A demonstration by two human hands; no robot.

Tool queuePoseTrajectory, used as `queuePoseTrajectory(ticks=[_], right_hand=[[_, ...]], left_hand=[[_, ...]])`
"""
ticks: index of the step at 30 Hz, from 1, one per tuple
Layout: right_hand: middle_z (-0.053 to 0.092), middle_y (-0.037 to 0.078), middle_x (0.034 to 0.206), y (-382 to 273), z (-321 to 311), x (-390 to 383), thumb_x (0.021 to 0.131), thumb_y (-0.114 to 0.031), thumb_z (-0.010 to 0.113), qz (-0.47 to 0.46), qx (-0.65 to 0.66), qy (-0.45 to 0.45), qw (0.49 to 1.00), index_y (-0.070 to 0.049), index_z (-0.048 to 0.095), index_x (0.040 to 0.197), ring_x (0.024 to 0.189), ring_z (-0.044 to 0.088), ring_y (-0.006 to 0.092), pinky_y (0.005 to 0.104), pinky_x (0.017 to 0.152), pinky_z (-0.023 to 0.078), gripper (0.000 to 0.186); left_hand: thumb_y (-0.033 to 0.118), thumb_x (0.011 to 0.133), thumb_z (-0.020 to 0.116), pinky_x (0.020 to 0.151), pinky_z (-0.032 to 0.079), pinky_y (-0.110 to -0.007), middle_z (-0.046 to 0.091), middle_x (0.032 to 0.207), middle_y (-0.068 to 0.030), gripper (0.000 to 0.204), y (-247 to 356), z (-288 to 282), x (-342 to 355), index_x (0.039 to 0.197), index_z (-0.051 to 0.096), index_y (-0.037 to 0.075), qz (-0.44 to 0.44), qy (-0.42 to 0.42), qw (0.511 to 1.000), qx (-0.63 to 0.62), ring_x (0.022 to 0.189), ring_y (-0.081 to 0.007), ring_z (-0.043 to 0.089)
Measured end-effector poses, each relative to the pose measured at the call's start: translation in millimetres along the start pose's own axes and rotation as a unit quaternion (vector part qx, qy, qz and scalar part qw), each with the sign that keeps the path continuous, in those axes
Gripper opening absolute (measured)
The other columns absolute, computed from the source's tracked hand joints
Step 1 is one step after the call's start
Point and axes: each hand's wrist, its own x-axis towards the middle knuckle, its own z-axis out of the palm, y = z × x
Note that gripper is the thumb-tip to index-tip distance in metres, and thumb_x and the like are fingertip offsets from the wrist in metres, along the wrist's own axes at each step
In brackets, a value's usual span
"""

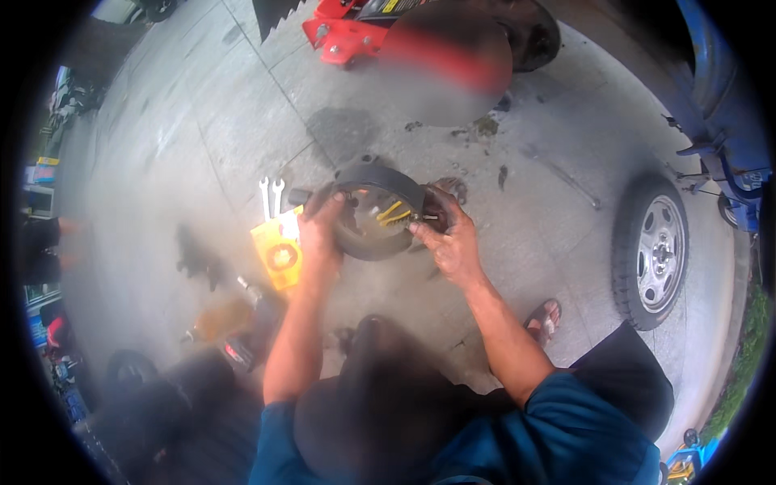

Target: The person installs brake shoes onto a hub using pliers, hammers a component into place, and then mounts a wheel onto the axle. They then place nuts onto the wheel studs and use a wrench to secure them.

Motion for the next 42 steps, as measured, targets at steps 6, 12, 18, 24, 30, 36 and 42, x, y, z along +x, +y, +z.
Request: queuePoseTrajectory(ticks=[6,12,18,24,30,36,42], right_hand=[[0.064,0.015,0.102,-22.5,-21.5,21.7,0.08,-0.011,0.068,-0.033,-0.068,0.198,0.977,0.002,0.057,0.111,0.092,0.062,0.0213,0.0333,0.081,0.048,0.035],[0.065,0.013,0.083,-61.0,-53.1,37.1,0.084,-0.018,0.065,-0.05,-0.122,0.182,0.974,0.005,0.061,0.098,0.076,0.059,0.0193,0.032,0.071,0.047,0.027],[0.064,0.011,0.08,-107.4,-62.0,66.6,0.084,-0.019,0.064,-0.164,-0.066,0.264,0.948,0.003,0.063,0.094,0.073,0.058,0.0186,0.0309,0.071,0.046,0.024],[0.066,0.016,0.08,-133.7,-80.8,98.4,0.087,-0.023,0.061,-0.21,-0.149,0.285,0.923,0.001,0.063,0.094,0.072,0.063,0.0248,0.0333,0.069,0.047,0.025],[0.068,0.016,0.075,-137.1,-102.3,136.4,0.088,-0.024,0.059,-0.195,-0.141,0.298,0.924,0.0,0.064,0.096,0.067,0.065,0.0281,0.0364,0.065,0.048,0.026],[0.067,0.014,0.074,-136.6,-109.2,153.5,0.087,-0.018,0.061,-0.163,-0.15,0.288,0.932,0.0,0.065,0.094,0.066,0.065,0.0225,0.0335,0.064,0.048,0.02],[0.065,0.01,0.071,-133.4,-104.4,153.2,0.087,-0.014,0.062,-0.163,-0.031,0.282,0.945,0.003,0.064,0.095,0.062,0.062,0.0151,0.0308,0.058,0.047,0.019]], left_hand=[[0.009,0.084,0.058,0.069,0.043,-0.031,0.057,0.093,-0.0022,0.031,-34.9,39.0,20.8,0.115,0.054,0.008,-0.052,-0.066,0.967,-0.239,0.085,-0.0151,0.054],[0.011,0.085,0.06,0.06,0.044,-0.03,0.058,0.082,-0.0032,0.024,19.6,84.7,29.5,0.108,0.059,0.006,-0.038,-0.103,0.982,-0.152,0.069,-0.0165,0.054],[0.019,0.09,0.055,0.059,0.043,-0.029,0.057,0.079,-0.0081,0.026,79.9,130.1,39.3,0.104,0.059,-0.003,0.02,-0.176,0.984,0.033,0.067,-0.0169,0.053],[0.029,0.094,0.048,0.067,0.045,-0.03,0.06,0.088,-0.0093,0.033,86.6,178.0,62.7,0.105,0.057,-0.001,0.053,-0.177,0.982,-0.05,0.074,-0.0175,0.055],[0.021,0.093,0.051,0.068,0.045,-0.031,0.058,0.089,-0.0091,0.026,70.1,199.6,94.9,0.108,0.054,0.0,0.057,-0.185,0.962,-0.191,0.076,-0.0187,0.055],[0.018,0.093,0.051,0.068,0.044,-0.031,0.057,0.086,-0.0081,0.022,59.6,214.5,100.6,0.107,0.053,0.001,0.106,-0.166,0.946,-0.257,0.076,-0.0183,0.054],[0.016,0.092,0.052,0.068,0.044,-0.03,0.057,0.085,-0.0076,0.021,69.8,206.1,105.2,0.106,0.054,0.001,0.15,-0.159,0.961,-0.169,0.076,-0.0172,0.054]])
